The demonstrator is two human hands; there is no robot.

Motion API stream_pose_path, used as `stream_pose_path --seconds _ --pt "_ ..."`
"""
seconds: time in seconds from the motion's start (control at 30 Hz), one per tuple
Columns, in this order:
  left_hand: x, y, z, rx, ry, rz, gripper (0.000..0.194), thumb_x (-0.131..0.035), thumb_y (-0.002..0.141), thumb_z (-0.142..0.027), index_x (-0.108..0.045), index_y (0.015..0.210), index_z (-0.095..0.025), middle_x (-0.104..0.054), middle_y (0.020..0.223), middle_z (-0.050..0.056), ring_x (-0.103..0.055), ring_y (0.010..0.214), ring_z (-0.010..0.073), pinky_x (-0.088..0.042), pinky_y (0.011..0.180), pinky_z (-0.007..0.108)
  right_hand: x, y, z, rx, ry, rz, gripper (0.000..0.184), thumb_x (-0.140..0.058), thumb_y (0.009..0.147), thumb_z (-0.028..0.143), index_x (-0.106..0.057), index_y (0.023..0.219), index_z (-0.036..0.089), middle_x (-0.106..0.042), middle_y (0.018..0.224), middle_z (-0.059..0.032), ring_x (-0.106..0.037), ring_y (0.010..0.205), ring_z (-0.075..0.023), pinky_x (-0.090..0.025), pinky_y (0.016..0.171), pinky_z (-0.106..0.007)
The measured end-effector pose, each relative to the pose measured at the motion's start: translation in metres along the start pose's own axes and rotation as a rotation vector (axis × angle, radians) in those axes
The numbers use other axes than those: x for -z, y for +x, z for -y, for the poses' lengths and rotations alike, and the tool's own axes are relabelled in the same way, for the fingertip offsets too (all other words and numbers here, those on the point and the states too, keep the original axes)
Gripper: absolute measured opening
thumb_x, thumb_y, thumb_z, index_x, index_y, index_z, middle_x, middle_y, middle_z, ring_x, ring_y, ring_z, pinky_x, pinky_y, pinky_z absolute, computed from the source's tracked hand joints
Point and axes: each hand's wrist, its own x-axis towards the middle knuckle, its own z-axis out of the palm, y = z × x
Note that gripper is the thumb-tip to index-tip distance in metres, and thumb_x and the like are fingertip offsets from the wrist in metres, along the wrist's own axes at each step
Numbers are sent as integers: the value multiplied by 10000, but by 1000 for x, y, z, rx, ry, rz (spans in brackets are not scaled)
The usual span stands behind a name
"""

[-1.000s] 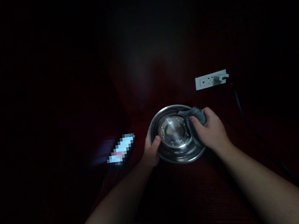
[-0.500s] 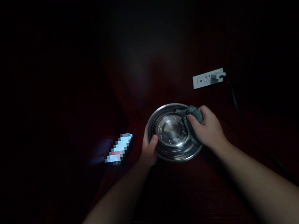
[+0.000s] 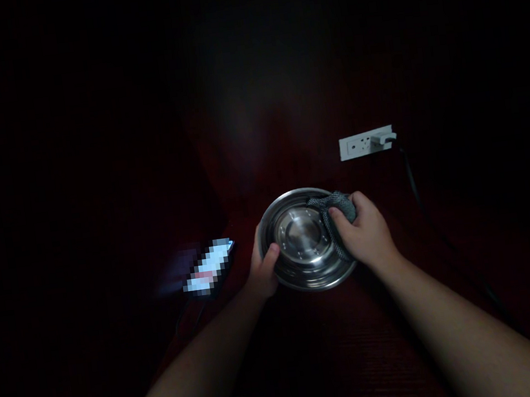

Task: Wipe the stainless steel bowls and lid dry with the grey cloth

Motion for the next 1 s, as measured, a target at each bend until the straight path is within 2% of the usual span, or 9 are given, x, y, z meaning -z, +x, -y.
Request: stream_pose_path --seconds 0.23,0.47,0.67,0.8,1.0 --pt "0 2 -2 12 -30 -1 598 -556 836 -456 -401 1354 -201 -516 1346 108 -477 1236 271 -335 1066 418 -1 -2 -4 -12 11 -3 272 -576 746 447 -424 695 227 -484 595 22 -454 527 -135 -350 476 -275" --pt "6 10 -12 75 -38 70 589 -553 821 -503 -501 1309 -176 -570 1302 105 -488 1233 300 -363 1049 427 0 -1 -7 23 -14 -2 293 -583 740 451 -410 676 224 -484 612 17 -455 553 -136 -358 504 -278" --pt "14 13 -14 129 -58 132 537 -552 828 -472 -546 1272 -171 -612 1245 99 -534 1172 303 -387 1017 429 -1 -2 -8 18 -24 36 275 -588 735 430 -414 681 225 -485 603 17 -451 554 -139 -348 515 -282" --pt "21 16 -16 207 -64 217 520 -568 820 -450 -564 1258 -170 -639 1203 97 -560 1131 307 -399 985 426 -2 -3 -7 45 -23 128 252 -590 740 420 -432 704 227 -502 621 18 -469 560 -149 -358 522 -288" --pt "27 14 -17 370 -61 374 541 -619 785 -459 -593 1231 -154 -661 1156 109 -583 1089 321 -418 933 411 3 -1 -3 282 -5 373 220 -572 769 378 -445 697 213 -516 664 5 -489 621 -153 -385 584 -290"
